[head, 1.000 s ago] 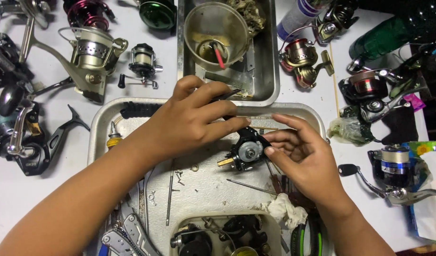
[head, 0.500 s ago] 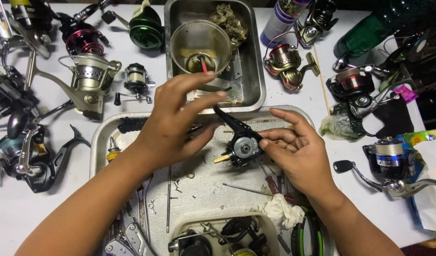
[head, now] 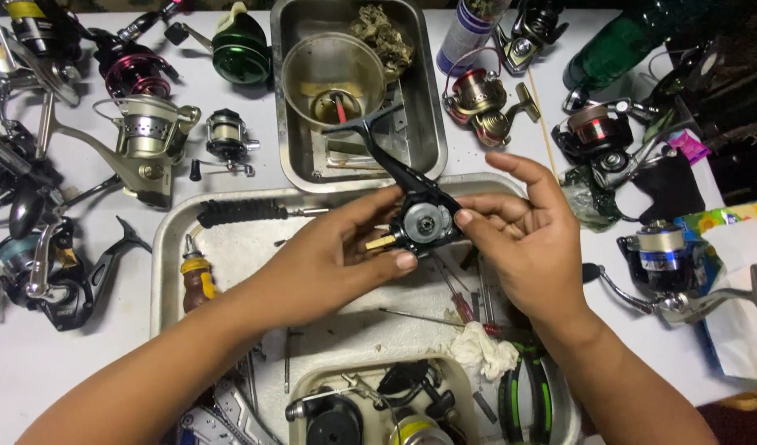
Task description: The person disassembles a fishing reel, cleans internal components with a brush, applies lubricant, and reassembles the parts. The person uses various tools including screwdrivers and pliers to manipulate the reel's internal mechanisms.
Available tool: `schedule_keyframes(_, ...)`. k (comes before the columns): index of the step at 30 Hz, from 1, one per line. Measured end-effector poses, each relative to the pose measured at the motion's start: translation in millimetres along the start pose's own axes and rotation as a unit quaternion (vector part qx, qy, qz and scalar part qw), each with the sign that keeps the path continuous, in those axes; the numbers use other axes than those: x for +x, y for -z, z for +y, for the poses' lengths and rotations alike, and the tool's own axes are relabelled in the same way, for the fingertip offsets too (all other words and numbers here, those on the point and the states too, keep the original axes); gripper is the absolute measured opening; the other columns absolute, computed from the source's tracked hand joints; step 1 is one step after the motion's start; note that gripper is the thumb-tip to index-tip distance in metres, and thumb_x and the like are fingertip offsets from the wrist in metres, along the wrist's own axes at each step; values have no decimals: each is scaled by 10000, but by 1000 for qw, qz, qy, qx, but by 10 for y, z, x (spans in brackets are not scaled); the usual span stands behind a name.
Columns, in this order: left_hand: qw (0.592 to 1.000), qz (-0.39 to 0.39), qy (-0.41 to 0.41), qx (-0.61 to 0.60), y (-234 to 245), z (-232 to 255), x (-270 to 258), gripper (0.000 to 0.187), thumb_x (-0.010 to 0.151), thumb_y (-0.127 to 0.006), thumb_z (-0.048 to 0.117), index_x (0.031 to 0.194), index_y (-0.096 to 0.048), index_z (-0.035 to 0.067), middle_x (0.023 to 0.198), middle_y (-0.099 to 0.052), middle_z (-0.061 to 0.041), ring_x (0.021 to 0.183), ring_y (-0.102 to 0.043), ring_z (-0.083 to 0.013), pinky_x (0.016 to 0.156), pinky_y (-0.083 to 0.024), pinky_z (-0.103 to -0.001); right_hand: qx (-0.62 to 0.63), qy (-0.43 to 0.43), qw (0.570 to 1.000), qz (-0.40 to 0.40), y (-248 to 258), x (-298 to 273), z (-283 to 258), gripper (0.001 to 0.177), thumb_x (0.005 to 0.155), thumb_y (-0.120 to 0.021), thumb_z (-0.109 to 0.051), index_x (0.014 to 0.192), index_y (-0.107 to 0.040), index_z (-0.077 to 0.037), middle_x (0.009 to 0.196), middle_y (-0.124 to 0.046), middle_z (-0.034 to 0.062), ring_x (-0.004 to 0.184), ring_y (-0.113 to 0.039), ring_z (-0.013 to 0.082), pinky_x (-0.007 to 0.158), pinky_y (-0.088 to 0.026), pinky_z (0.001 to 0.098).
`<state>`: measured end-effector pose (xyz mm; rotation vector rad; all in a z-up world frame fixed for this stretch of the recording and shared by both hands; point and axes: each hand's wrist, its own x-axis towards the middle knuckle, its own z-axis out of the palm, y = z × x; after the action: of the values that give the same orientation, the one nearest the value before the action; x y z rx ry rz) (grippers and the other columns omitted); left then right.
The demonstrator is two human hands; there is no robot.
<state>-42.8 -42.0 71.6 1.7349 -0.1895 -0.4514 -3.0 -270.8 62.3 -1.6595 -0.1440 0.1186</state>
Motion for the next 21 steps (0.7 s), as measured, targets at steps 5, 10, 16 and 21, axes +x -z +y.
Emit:
schedule_keyframes(5, 998, 36, -11, -49, -18, -147, 44, 870, 818, -711, 369, 1552, -328, 101, 1590, -452, -141, 1438, -481, -291, 1158, -404, -434, 18, 16, 1000, -6, -15, -82, -36, 600, 889, -717, 30, 1428, -467, -51, 1028, -765, 177, 945, -736, 158, 855, -590, 238)
schedule_keyframes(10, 995, 57, 6, -85, 33, -236, 59, 886, 742, -789, 258, 1515, -398, 72, 1483, -596, -118, 1378, -568, -219, 1156, -443, -364, 3, 16, 996, -83, 198, -174, -130, 604, 886, -677, 43, 1433, -424, 14, 1179, -693, 235, 962, -705, 214, 855, -667, 329)
schedule_keyframes(16, 987, 112, 38, -113, 128, -378, 62, 881, 728, -799, 133, 1522, -421, 79, 1320, -644, -50, 1280, -596, -137, 1148, -456, -282, -450, 303, 802, -249, 682, -632, -22, 353, 905, -749, -174, 1235, -695, -59, 975, -688, 103, 852, -665, 235, 713, -559, 354)
schedule_keyframes(21, 985, 98, 49, -135, 133, -408, 83, 922, 700, -811, 122, 1527, -404, 74, 1348, -655, -73, 1281, -618, -160, 1132, -492, -309, -578, 215, 730, -294, 869, -1098, 470, 399, 879, -764, -246, 1238, -693, -89, 987, -738, 131, 791, -715, 251, 673, -659, 384)
